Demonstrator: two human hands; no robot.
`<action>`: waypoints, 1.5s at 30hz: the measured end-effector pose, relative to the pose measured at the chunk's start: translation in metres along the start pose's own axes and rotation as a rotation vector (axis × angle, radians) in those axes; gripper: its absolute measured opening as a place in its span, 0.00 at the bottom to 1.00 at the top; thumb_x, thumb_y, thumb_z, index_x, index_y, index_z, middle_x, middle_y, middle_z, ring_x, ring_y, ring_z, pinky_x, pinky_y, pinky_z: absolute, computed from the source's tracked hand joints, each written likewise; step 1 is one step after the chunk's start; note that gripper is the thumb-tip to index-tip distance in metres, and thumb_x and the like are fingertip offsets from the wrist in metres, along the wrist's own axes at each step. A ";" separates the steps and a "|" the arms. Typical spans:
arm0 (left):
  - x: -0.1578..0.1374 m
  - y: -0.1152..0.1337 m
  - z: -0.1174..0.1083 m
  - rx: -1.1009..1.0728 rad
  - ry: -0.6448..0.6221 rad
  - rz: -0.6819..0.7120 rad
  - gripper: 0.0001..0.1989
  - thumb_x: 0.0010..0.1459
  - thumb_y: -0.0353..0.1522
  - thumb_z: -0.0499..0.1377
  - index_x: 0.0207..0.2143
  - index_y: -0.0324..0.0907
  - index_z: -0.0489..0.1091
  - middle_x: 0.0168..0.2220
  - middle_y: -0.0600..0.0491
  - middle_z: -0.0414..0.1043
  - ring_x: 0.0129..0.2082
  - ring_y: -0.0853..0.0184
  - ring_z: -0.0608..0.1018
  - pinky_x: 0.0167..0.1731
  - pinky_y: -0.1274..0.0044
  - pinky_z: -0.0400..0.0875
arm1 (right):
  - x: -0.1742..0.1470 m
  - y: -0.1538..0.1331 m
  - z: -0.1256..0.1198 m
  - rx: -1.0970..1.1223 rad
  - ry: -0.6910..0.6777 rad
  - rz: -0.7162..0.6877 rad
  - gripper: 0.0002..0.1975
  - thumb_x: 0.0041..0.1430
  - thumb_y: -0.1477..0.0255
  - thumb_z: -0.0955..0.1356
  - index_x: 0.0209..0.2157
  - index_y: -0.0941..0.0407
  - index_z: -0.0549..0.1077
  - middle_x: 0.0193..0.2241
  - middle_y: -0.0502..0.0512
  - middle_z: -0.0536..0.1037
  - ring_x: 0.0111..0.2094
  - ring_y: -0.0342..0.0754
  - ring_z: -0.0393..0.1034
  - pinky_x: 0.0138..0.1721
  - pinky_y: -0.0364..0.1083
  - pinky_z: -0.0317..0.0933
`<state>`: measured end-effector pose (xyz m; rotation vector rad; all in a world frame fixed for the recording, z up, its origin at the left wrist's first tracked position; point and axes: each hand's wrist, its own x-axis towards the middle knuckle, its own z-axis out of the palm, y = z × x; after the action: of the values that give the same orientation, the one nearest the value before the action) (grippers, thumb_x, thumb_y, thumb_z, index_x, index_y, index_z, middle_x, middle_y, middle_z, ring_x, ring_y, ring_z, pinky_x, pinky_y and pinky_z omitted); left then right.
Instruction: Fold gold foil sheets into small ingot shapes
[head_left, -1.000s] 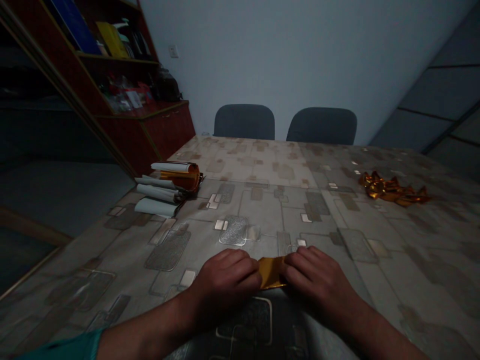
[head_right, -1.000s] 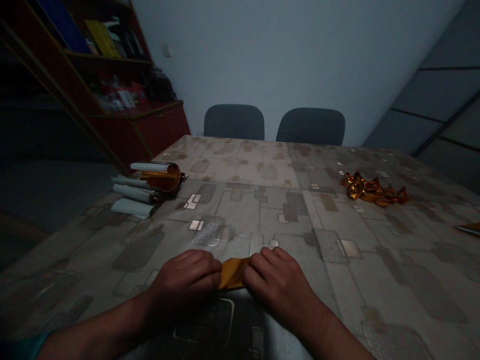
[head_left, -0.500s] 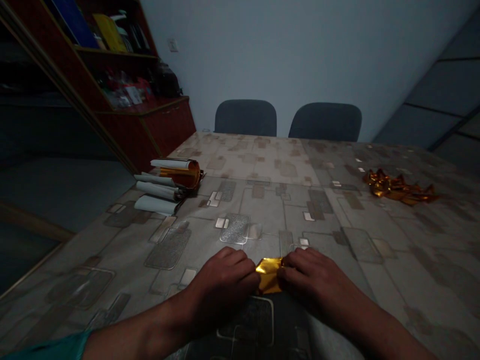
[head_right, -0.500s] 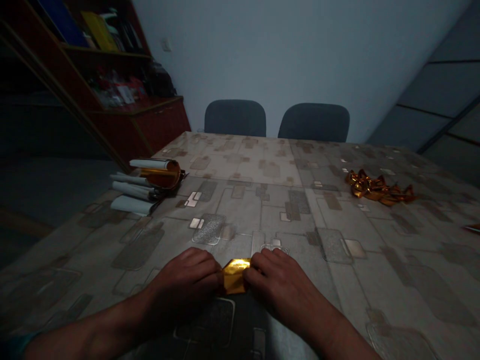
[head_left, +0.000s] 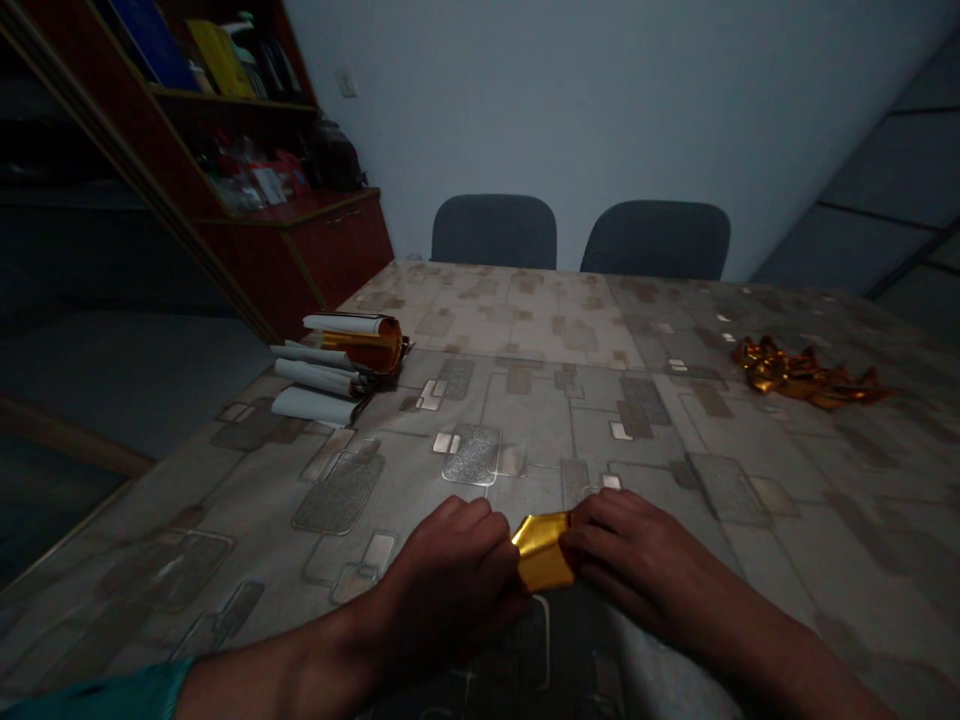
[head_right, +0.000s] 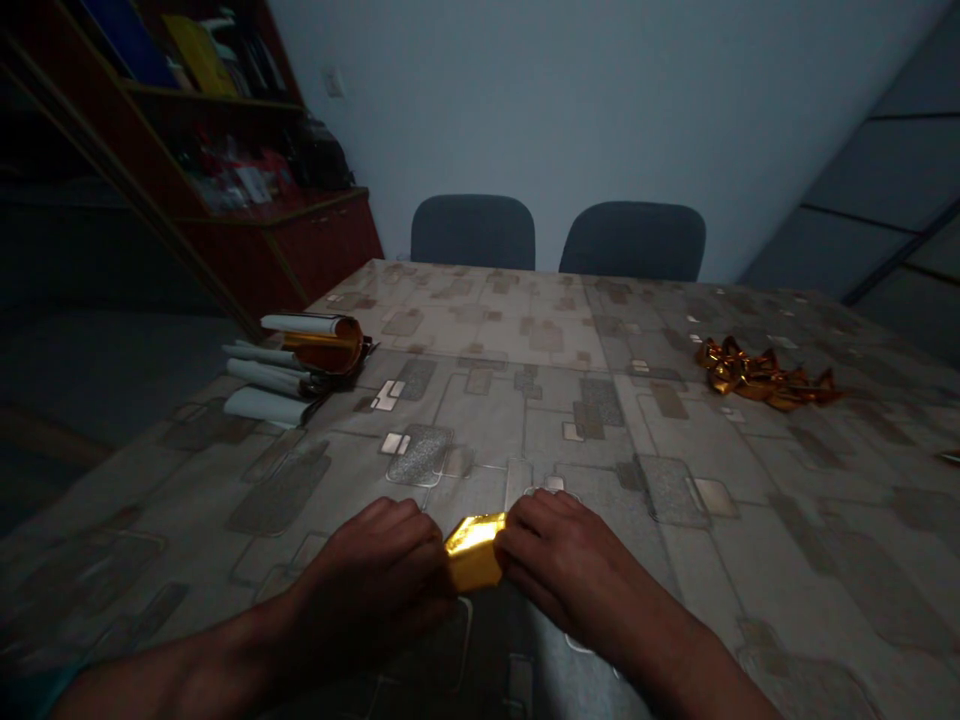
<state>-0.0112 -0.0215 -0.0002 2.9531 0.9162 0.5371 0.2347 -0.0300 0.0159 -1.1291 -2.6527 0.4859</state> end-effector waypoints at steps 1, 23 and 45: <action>0.000 0.000 0.000 0.002 0.001 0.001 0.07 0.58 0.34 0.60 0.30 0.43 0.65 0.28 0.55 0.68 0.27 0.64 0.67 0.27 0.71 0.55 | 0.000 0.000 0.000 0.003 0.000 0.002 0.07 0.68 0.75 0.63 0.41 0.54 0.73 0.35 0.54 0.74 0.36 0.49 0.66 0.38 0.48 0.61; 0.007 -0.001 -0.003 -0.202 0.095 -0.100 0.11 0.65 0.26 0.49 0.29 0.42 0.63 0.23 0.57 0.65 0.22 0.68 0.66 0.25 0.75 0.58 | 0.008 0.009 0.003 0.117 0.145 0.016 0.06 0.67 0.75 0.66 0.37 0.54 0.75 0.32 0.50 0.77 0.34 0.47 0.69 0.41 0.49 0.56; 0.003 -0.009 0.006 -0.510 0.072 -0.233 0.07 0.63 0.25 0.52 0.31 0.41 0.65 0.26 0.57 0.70 0.24 0.71 0.73 0.26 0.80 0.64 | 0.013 0.008 0.004 0.231 0.218 0.208 0.05 0.61 0.77 0.70 0.33 0.54 0.72 0.28 0.49 0.75 0.31 0.48 0.69 0.34 0.46 0.57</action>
<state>-0.0115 -0.0120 -0.0053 2.3540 0.9423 0.7393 0.2300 -0.0160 0.0103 -1.3079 -2.2410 0.6469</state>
